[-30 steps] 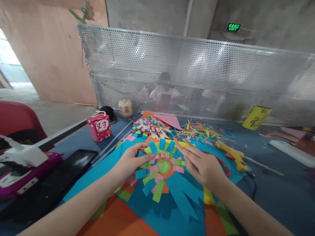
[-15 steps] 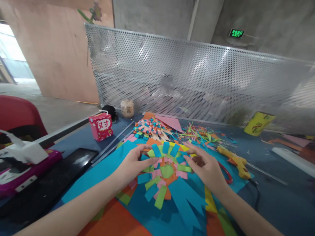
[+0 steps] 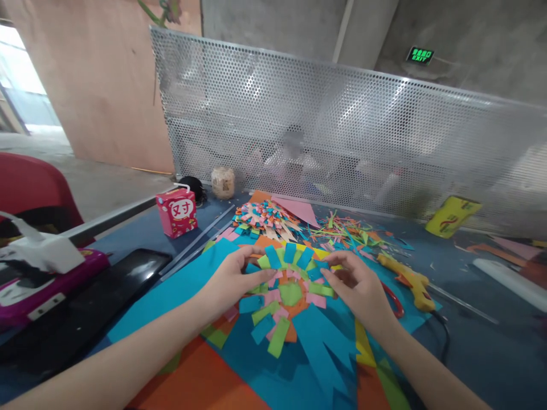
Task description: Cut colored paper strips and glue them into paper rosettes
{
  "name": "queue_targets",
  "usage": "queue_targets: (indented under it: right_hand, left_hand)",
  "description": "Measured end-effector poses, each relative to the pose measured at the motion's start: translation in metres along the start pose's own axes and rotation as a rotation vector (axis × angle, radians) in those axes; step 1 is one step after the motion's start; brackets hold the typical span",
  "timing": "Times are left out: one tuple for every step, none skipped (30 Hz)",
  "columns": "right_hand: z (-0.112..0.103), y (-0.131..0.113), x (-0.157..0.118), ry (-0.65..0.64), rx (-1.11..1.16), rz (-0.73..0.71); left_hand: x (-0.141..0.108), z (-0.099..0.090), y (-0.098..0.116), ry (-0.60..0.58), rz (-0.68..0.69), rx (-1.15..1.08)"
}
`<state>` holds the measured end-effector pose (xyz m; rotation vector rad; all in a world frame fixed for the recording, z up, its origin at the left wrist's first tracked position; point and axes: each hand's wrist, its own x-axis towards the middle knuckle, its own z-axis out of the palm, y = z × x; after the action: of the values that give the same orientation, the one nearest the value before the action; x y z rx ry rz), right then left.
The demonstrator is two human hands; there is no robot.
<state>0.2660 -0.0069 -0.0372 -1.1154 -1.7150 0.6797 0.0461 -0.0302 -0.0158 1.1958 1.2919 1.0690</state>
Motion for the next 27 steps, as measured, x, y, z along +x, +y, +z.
queue_targets:
  right_hand:
    - [0.0002, -0.0002, 0.0000, 0.007, 0.020, 0.007]
    - [0.0004, -0.0008, 0.0001, 0.006, 0.046, 0.015]
    - [0.0004, -0.0017, 0.0001, 0.000, 0.070, 0.022]
    - [0.0004, -0.0028, 0.0002, -0.007, 0.085, 0.026]
    - [0.0003, -0.0042, 0.0001, -0.014, 0.089, 0.027]
    - [0.0001, -0.0055, 0.0000, -0.019, 0.085, 0.023]
    - [-0.0002, -0.0068, -0.0001, -0.022, 0.079, 0.020]
    - [-0.0004, -0.0077, -0.0004, -0.027, 0.073, 0.020]
    - [-0.0007, -0.0084, -0.0006, -0.035, 0.065, 0.022]
    - [-0.0010, -0.0088, -0.0009, -0.043, 0.054, 0.025]
    - [-0.0013, -0.0090, -0.0012, -0.050, 0.043, 0.028]
    - [-0.0016, -0.0090, -0.0014, -0.055, 0.033, 0.031]
    - [-0.0018, -0.0089, -0.0015, -0.060, 0.023, 0.034]
    - [-0.0019, -0.0088, -0.0015, -0.062, 0.014, 0.037]
    - [-0.0019, -0.0089, -0.0014, -0.060, 0.007, 0.039]
    - [-0.0018, -0.0090, -0.0011, -0.055, 0.001, 0.038]
    - [-0.0017, -0.0091, -0.0008, -0.050, -0.005, 0.034]
    - [-0.0014, -0.0094, -0.0006, -0.045, -0.010, 0.026]
    - [-0.0012, -0.0097, -0.0003, -0.040, -0.013, 0.016]
    - [-0.0009, -0.0099, -0.0001, -0.037, -0.017, 0.007]
    - [-0.0008, -0.0101, 0.0000, -0.037, -0.023, 0.001]
    - [-0.0006, -0.0102, -0.0001, -0.039, -0.031, -0.004]
    - [-0.0006, -0.0101, -0.0002, -0.040, -0.041, -0.008]
    - [-0.0006, -0.0098, -0.0004, -0.040, -0.051, -0.011]
    - [-0.0006, -0.0094, -0.0008, -0.040, -0.061, -0.014]
    - [-0.0007, -0.0086, -0.0011, -0.043, -0.067, -0.016]
    - [-0.0007, -0.0077, -0.0015, -0.046, -0.067, -0.020]
  left_hand:
    - [-0.0006, 0.0001, 0.0011, -0.004, 0.002, -0.010]
    - [-0.0010, 0.0001, 0.0020, -0.011, 0.001, -0.020]
    - [-0.0014, 0.0001, 0.0027, -0.016, 0.000, -0.025]
    - [-0.0015, -0.0001, 0.0031, -0.020, 0.001, -0.023]
    - [-0.0015, -0.0003, 0.0031, -0.022, 0.005, -0.014]
    - [-0.0013, -0.0005, 0.0030, -0.024, 0.008, -0.004]
    - [-0.0010, -0.0007, 0.0027, -0.028, 0.011, 0.001]
    - [-0.0008, -0.0008, 0.0024, -0.030, 0.014, 0.002]
    - [-0.0006, -0.0009, 0.0022, -0.027, 0.014, 0.002]
    - [-0.0005, -0.0009, 0.0022, -0.022, 0.011, 0.001]
    - [-0.0005, -0.0008, 0.0023, -0.017, 0.006, 0.000]
    - [-0.0006, -0.0006, 0.0026, -0.013, -0.001, -0.001]
    - [-0.0008, -0.0005, 0.0030, -0.010, -0.010, 0.002]
    - [-0.0010, -0.0004, 0.0033, -0.008, -0.015, 0.005]
    - [-0.0012, -0.0003, 0.0036, -0.009, -0.013, 0.008]
    - [-0.0013, -0.0002, 0.0037, -0.011, -0.009, 0.010]
    - [-0.0013, -0.0002, 0.0036, -0.011, -0.005, 0.012]
    - [-0.0013, -0.0003, 0.0033, -0.011, -0.001, 0.012]
    - [-0.0011, -0.0003, 0.0029, -0.012, 0.001, 0.010]
    - [-0.0009, -0.0004, 0.0023, -0.012, 0.001, 0.007]
    - [-0.0006, -0.0004, 0.0017, -0.014, 0.004, 0.004]
    - [-0.0003, -0.0005, 0.0012, -0.018, 0.011, 0.000]
    - [0.0000, -0.0006, 0.0007, -0.023, 0.019, 0.001]
    - [0.0002, -0.0006, 0.0004, -0.028, 0.025, 0.004]
    - [0.0004, -0.0007, 0.0003, -0.032, 0.030, 0.012]
    - [0.0005, -0.0008, 0.0004, -0.037, 0.033, 0.019]
    - [0.0005, -0.0008, 0.0006, -0.039, 0.034, 0.025]
